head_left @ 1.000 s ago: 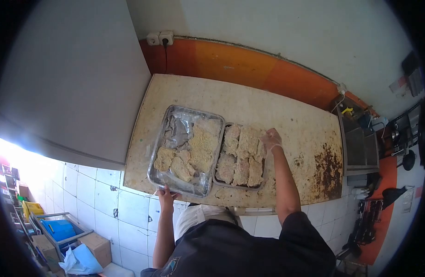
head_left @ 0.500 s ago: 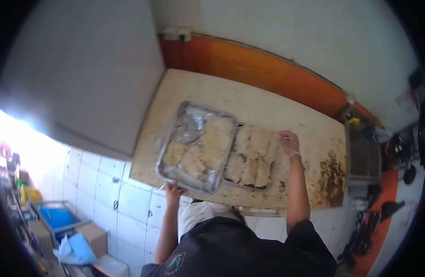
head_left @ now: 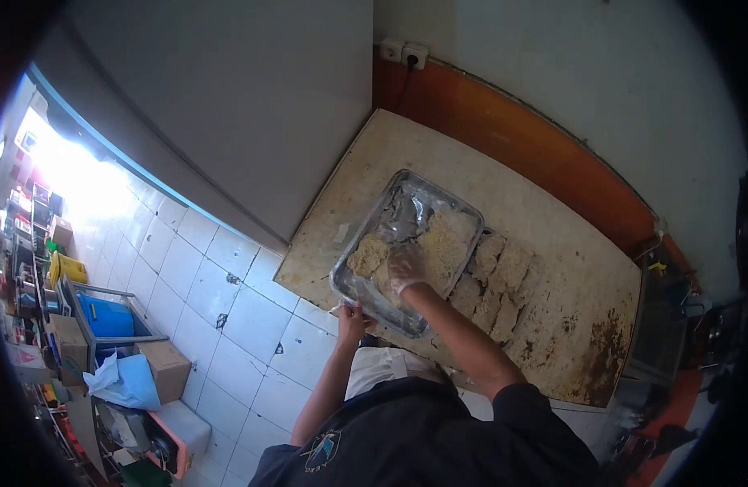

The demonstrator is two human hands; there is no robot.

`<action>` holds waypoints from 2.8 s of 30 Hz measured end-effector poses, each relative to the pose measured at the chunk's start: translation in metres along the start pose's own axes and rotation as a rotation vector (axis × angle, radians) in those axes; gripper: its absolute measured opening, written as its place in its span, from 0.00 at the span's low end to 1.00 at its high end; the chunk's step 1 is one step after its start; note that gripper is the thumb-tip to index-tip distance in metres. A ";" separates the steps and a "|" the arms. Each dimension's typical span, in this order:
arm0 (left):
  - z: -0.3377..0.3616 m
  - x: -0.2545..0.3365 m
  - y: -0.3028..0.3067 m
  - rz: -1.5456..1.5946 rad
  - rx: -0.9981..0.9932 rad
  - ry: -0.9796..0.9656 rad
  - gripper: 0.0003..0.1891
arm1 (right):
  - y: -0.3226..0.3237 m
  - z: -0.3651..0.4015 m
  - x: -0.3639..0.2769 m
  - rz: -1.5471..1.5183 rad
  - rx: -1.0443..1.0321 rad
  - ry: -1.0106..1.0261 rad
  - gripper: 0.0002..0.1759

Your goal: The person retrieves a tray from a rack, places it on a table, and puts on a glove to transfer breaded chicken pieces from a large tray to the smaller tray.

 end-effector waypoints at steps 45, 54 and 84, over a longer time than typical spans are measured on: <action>0.003 0.008 0.000 0.042 -0.056 -0.009 0.14 | 0.043 0.015 0.047 -0.732 -0.121 -0.257 0.32; -0.001 0.001 0.004 0.001 -0.060 0.018 0.15 | -0.021 -0.068 -0.017 -0.261 -0.818 -0.029 0.32; 0.002 0.009 0.002 -0.096 -0.073 -0.004 0.16 | 0.053 0.195 0.195 -0.378 0.091 -1.000 0.16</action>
Point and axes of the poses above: each hand's wrist, its own z-axis away from the middle knuckle, its own y-axis out of the back of the hand, x = y × z, the point moved 4 cm from there along -z, towards the middle knuckle, and after that the axes turned 10 degrees about -y, right-handed, at the moved point
